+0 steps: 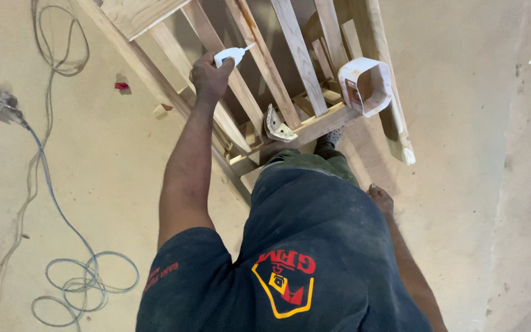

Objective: The person smooths the vertical slats of a wooden chair frame with a sanding block, then applies wood glue from a tube to the same slats and spreads it with a finger. The person moves around the chair to reach different sides.

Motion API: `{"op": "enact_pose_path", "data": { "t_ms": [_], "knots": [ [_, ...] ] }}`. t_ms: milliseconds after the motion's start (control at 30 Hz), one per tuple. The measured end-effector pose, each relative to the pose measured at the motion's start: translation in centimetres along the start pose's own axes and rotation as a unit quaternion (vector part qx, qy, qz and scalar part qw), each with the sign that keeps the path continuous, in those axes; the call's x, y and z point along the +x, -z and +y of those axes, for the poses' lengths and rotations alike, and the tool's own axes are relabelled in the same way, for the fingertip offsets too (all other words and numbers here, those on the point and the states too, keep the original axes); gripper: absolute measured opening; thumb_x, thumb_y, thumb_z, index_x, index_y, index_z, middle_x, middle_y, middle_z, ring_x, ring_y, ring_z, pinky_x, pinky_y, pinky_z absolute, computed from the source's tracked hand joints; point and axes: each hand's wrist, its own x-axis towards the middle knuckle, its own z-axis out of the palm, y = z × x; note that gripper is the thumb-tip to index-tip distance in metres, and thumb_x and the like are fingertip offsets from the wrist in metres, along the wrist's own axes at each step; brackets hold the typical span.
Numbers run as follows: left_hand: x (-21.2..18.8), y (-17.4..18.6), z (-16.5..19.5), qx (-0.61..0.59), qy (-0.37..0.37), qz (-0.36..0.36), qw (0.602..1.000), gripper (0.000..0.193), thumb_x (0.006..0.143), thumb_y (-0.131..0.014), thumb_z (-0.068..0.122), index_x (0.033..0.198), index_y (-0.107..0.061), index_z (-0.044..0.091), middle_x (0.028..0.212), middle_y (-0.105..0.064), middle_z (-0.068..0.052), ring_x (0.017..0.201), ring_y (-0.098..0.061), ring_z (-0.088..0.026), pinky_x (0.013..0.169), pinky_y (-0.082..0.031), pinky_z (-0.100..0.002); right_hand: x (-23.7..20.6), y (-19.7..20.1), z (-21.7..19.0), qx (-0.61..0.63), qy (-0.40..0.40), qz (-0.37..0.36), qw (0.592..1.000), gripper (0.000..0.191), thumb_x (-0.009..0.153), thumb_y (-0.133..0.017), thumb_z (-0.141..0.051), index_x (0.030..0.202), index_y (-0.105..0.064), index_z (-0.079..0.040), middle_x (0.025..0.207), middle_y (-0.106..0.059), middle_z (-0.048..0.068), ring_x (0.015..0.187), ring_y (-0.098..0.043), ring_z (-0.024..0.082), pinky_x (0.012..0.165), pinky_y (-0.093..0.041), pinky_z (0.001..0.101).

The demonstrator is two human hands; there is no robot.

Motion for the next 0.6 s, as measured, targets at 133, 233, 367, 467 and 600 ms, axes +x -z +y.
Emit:
{"op": "enact_pose_path", "data": {
  "t_ms": [133,233,367,467,600],
  "knots": [
    [-0.4,-0.3,-0.2,-0.036,0.007,-0.006,0.999,0.033,0.076,-0.083,0.036,0.097,-0.080,0.010,0.089,-0.081,-0.007,0.081,-0.078,-0.018,0.081,-0.060,-0.036,0.1,0.1,0.1,0.006,0.000,-0.003,1.000,0.061,0.103,-0.057,-0.058,0.122,-0.073,-0.002,0.111,-0.076,0.014,0.103,-0.069,0.021,0.090,-0.053,0.0358],
    [-0.4,-0.3,-0.3,-0.012,0.001,0.002,1.000,0.034,0.078,-0.082,0.035,0.100,-0.080,0.010,0.089,-0.081,-0.007,0.082,-0.077,-0.018,0.085,-0.057,-0.036,0.1,0.0,0.2,0.029,0.015,-0.008,0.999,0.062,0.102,-0.058,-0.058,0.124,-0.072,-0.001,0.113,-0.076,0.013,0.104,-0.069,0.020,0.090,-0.053,0.0350],
    [-0.5,-0.4,-0.4,0.021,0.014,-0.011,1.000,0.034,0.078,-0.082,0.037,0.101,-0.080,0.011,0.090,-0.080,-0.007,0.085,-0.076,-0.021,0.090,-0.054,-0.039,0.2,-0.2,0.4,0.033,0.012,0.002,0.999,0.063,0.102,-0.059,-0.057,0.123,-0.073,0.001,0.115,-0.076,0.014,0.105,-0.069,0.022,0.092,-0.053,0.0353],
    [-1.0,-0.7,-0.5,0.057,0.012,-0.023,0.998,0.036,0.078,-0.083,0.038,0.102,-0.080,0.011,0.092,-0.080,-0.008,0.090,-0.074,-0.024,0.097,-0.049,-0.041,0.2,-0.2,0.6,0.054,-0.015,0.004,0.998,0.062,0.101,-0.057,-0.056,0.133,-0.066,-0.004,0.121,-0.071,0.011,0.108,-0.067,0.021,0.093,-0.051,0.0352],
    [-1.7,-1.3,-0.9,0.025,0.034,-0.041,0.998,0.041,0.076,-0.082,0.038,0.108,-0.078,0.013,0.096,-0.080,-0.006,0.094,-0.075,-0.023,0.100,-0.048,-0.040,0.0,-0.3,0.8,0.058,-0.005,0.001,0.998,0.062,0.100,-0.058,-0.056,0.129,-0.068,-0.002,0.120,-0.073,0.013,0.109,-0.069,0.023,0.093,-0.053,0.0373]
  ]
}}
